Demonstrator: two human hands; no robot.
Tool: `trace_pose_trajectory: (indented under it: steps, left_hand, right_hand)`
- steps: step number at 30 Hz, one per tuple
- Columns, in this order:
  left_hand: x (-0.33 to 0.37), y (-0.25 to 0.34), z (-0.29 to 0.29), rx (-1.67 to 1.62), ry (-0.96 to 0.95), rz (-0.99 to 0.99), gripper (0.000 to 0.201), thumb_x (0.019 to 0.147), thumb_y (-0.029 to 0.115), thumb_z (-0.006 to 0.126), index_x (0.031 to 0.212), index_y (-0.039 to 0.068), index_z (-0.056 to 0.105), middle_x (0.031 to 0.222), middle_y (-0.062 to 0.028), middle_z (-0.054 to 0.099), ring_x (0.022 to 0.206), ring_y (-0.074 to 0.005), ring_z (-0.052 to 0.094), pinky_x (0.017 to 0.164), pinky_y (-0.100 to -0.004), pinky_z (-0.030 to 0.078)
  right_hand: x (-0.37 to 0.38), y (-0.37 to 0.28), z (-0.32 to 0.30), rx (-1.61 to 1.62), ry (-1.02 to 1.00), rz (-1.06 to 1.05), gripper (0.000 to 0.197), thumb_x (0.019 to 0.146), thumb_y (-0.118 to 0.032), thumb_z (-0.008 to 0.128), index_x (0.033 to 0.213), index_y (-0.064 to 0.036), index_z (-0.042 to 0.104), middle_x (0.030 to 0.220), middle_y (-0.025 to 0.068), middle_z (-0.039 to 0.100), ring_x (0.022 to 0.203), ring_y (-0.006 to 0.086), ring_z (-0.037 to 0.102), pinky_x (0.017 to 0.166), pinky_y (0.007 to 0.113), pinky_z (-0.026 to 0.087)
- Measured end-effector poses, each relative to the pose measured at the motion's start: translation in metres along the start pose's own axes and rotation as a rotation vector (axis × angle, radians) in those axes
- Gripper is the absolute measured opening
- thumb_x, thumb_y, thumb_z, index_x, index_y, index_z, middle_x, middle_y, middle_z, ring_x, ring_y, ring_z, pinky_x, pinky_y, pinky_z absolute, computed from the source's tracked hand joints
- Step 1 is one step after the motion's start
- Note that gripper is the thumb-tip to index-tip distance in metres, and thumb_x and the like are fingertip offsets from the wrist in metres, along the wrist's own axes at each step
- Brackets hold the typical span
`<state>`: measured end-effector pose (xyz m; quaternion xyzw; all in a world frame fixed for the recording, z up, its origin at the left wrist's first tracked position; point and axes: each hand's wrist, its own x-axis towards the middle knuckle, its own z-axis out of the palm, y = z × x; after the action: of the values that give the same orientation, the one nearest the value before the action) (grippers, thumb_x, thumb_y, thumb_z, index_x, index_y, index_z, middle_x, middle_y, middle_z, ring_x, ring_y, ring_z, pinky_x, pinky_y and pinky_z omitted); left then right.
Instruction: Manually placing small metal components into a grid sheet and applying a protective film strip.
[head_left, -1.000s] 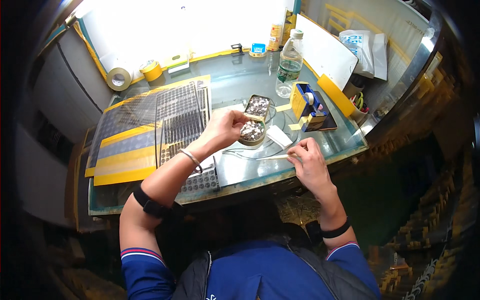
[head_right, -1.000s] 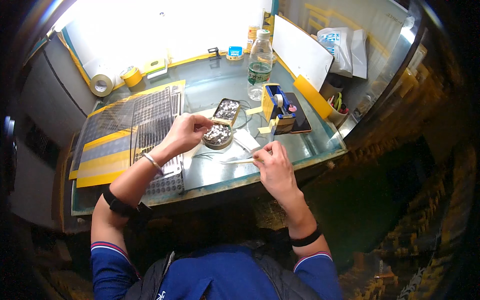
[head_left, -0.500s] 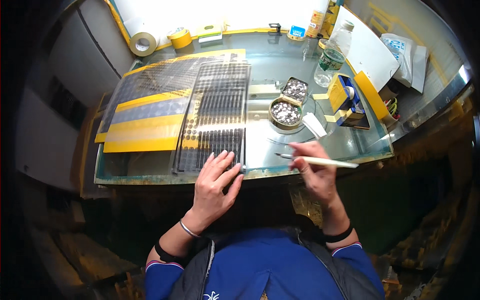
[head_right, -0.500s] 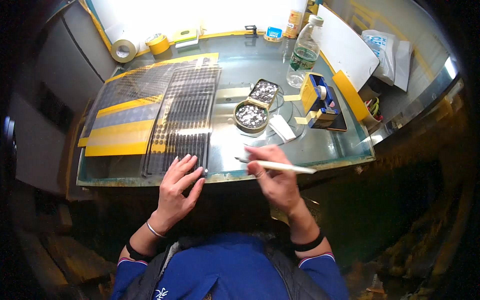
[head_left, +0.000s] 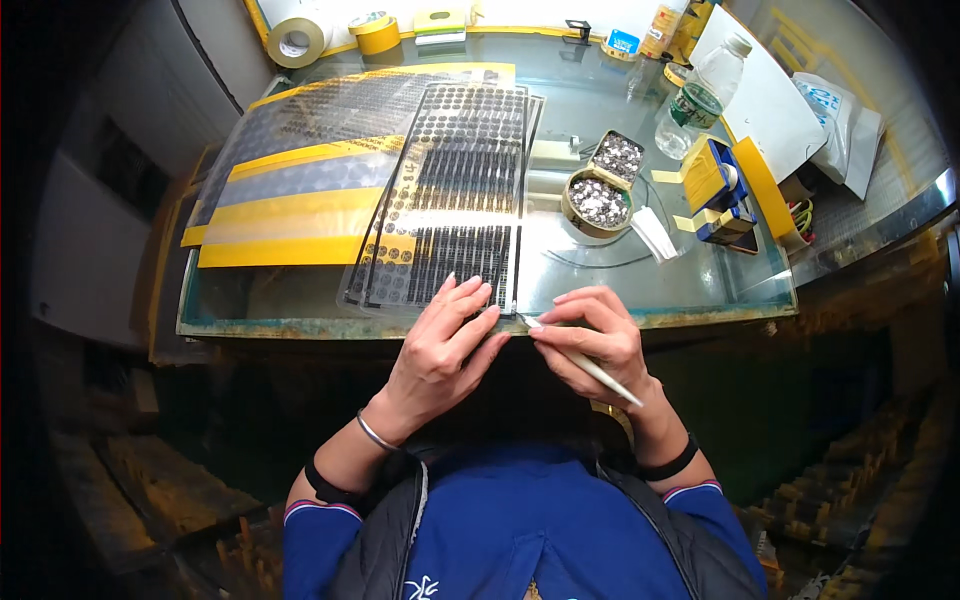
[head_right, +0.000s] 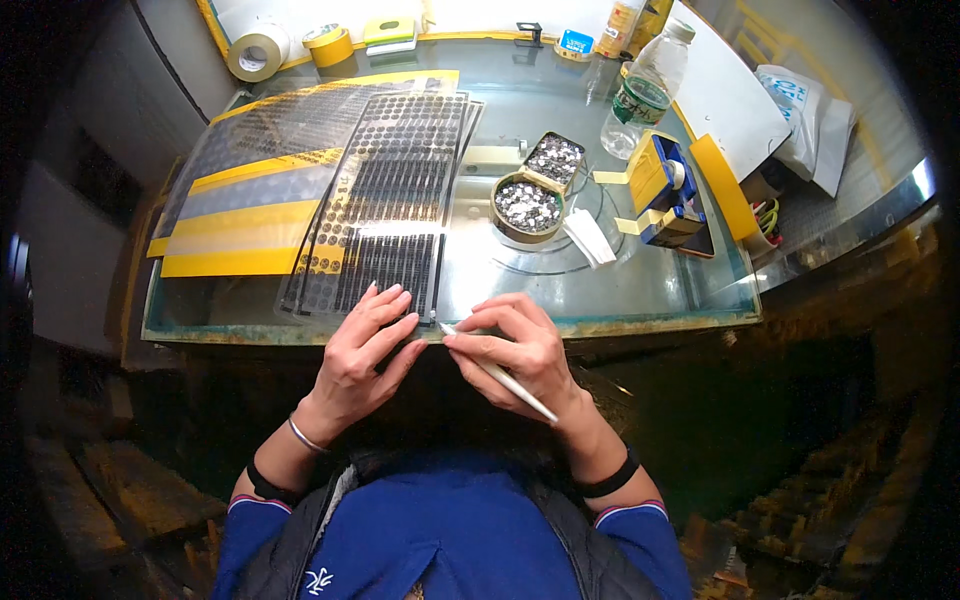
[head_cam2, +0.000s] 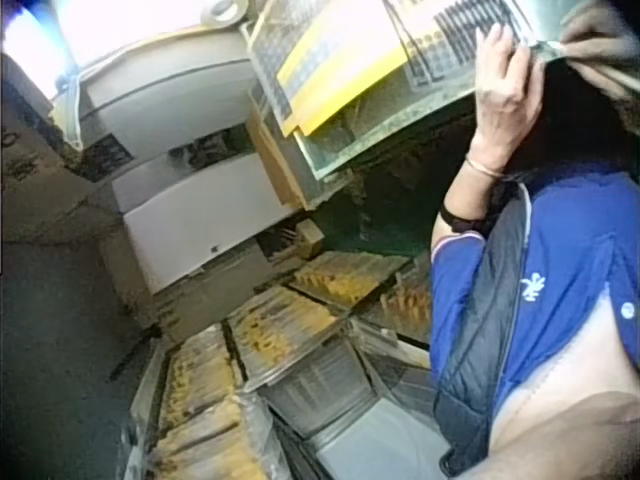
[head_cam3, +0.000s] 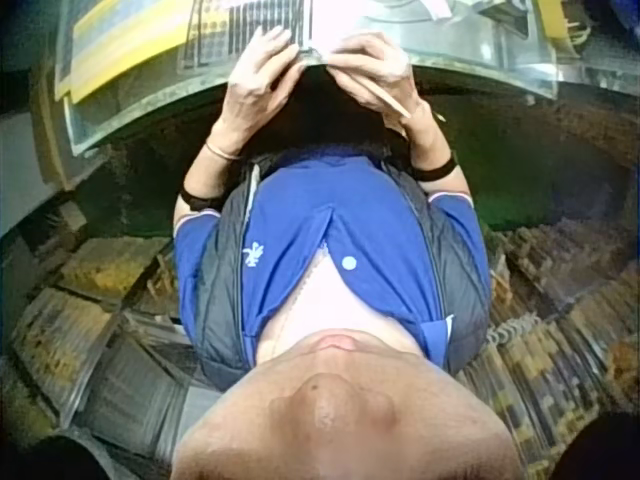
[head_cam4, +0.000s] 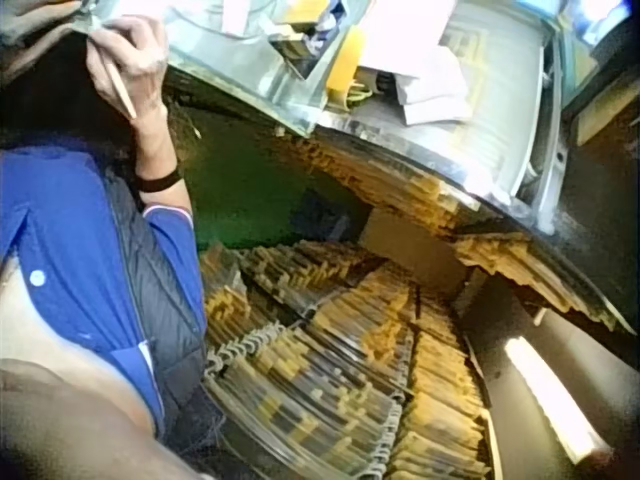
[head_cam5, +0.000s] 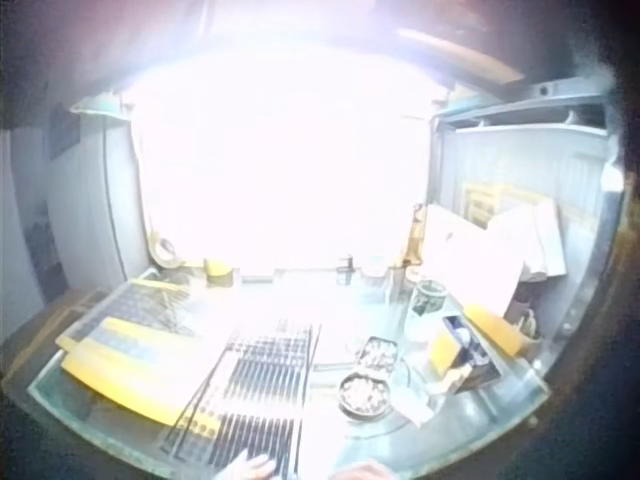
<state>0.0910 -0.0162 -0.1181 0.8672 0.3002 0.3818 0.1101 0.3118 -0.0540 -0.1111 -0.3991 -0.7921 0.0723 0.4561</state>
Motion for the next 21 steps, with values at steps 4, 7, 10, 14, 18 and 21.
trace_pose_trajectory:
  steps: [4, 7, 10, 14, 18, 21]
  left_hand:
    - [0.0, 0.001, 0.001, 0.02, -0.012, 0.018, 0.028, 0.079, 0.007, 0.075, 0.106, -0.001, 0.068, 0.115, -0.0192, 0.064, 0.115, -0.0356, 0.06, 0.104, -0.0495, 0.044]
    - [0.0, 0.002, 0.002, 0.077, -0.022, 0.032, 0.029, 0.08, 0.008, 0.074, 0.107, -0.001, 0.068, 0.115, -0.0194, 0.064, 0.115, -0.0358, 0.06, 0.103, -0.049, 0.045]
    - [0.0, 0.002, 0.003, 0.099, -0.023, 0.042, 0.029, 0.081, 0.009, 0.074, 0.107, 0.0, 0.067, 0.115, -0.0197, 0.063, 0.114, -0.0362, 0.06, 0.102, -0.0487, 0.046]
    - [0.001, 0.004, 0.002, 0.137, -0.038, 0.049, 0.031, 0.08, 0.011, 0.075, 0.108, 0.0, 0.067, 0.116, -0.0198, 0.062, 0.114, -0.0361, 0.06, 0.102, -0.0485, 0.046]
    - [0.002, 0.005, 0.002, 0.144, -0.048, 0.047, 0.033, 0.077, 0.015, 0.077, 0.105, 0.0, 0.066, 0.117, -0.0197, 0.062, 0.115, -0.0357, 0.059, 0.102, -0.0483, 0.046]
    - [0.006, 0.003, 0.001, 0.099, -0.058, 0.06, 0.034, 0.073, 0.014, 0.077, 0.101, -0.001, 0.066, 0.117, -0.0195, 0.062, 0.115, -0.0355, 0.059, 0.103, -0.0487, 0.046]
  right_hand:
    - [-0.002, 0.003, 0.001, 0.016, -0.012, -0.026, 0.022, 0.071, -0.002, 0.078, 0.091, -0.0073, 0.072, 0.091, 0.0057, 0.071, 0.096, 0.0268, 0.066, 0.085, 0.038, 0.053]
    - [-0.006, 0.006, 0.003, 0.019, -0.026, -0.015, 0.024, 0.071, -0.001, 0.078, 0.093, -0.0077, 0.071, 0.095, 0.0055, 0.072, 0.096, 0.0245, 0.068, 0.092, 0.042, 0.052]
    - [-0.007, 0.005, 0.004, 0.028, -0.003, 0.006, 0.025, 0.071, 0.0, 0.076, 0.094, -0.0077, 0.07, 0.097, 0.0062, 0.072, 0.094, 0.0228, 0.069, 0.096, 0.045, 0.05]
    - [-0.007, 0.006, 0.007, 0.043, 0.016, 0.014, 0.024, 0.071, 0.002, 0.075, 0.092, -0.0074, 0.07, 0.095, 0.0064, 0.072, 0.092, 0.0235, 0.069, 0.096, 0.047, 0.05]
    - [-0.006, 0.005, 0.009, 0.026, 0.027, 0.025, 0.022, 0.07, 0.0, 0.074, 0.09, -0.0076, 0.07, 0.094, 0.0068, 0.072, 0.092, 0.0238, 0.069, 0.096, 0.048, 0.05]
    - [-0.008, 0.005, 0.012, -0.017, 0.03, 0.007, 0.022, 0.069, -0.001, 0.075, 0.089, -0.0081, 0.07, 0.093, 0.0067, 0.072, 0.092, 0.0238, 0.069, 0.096, 0.049, 0.05]
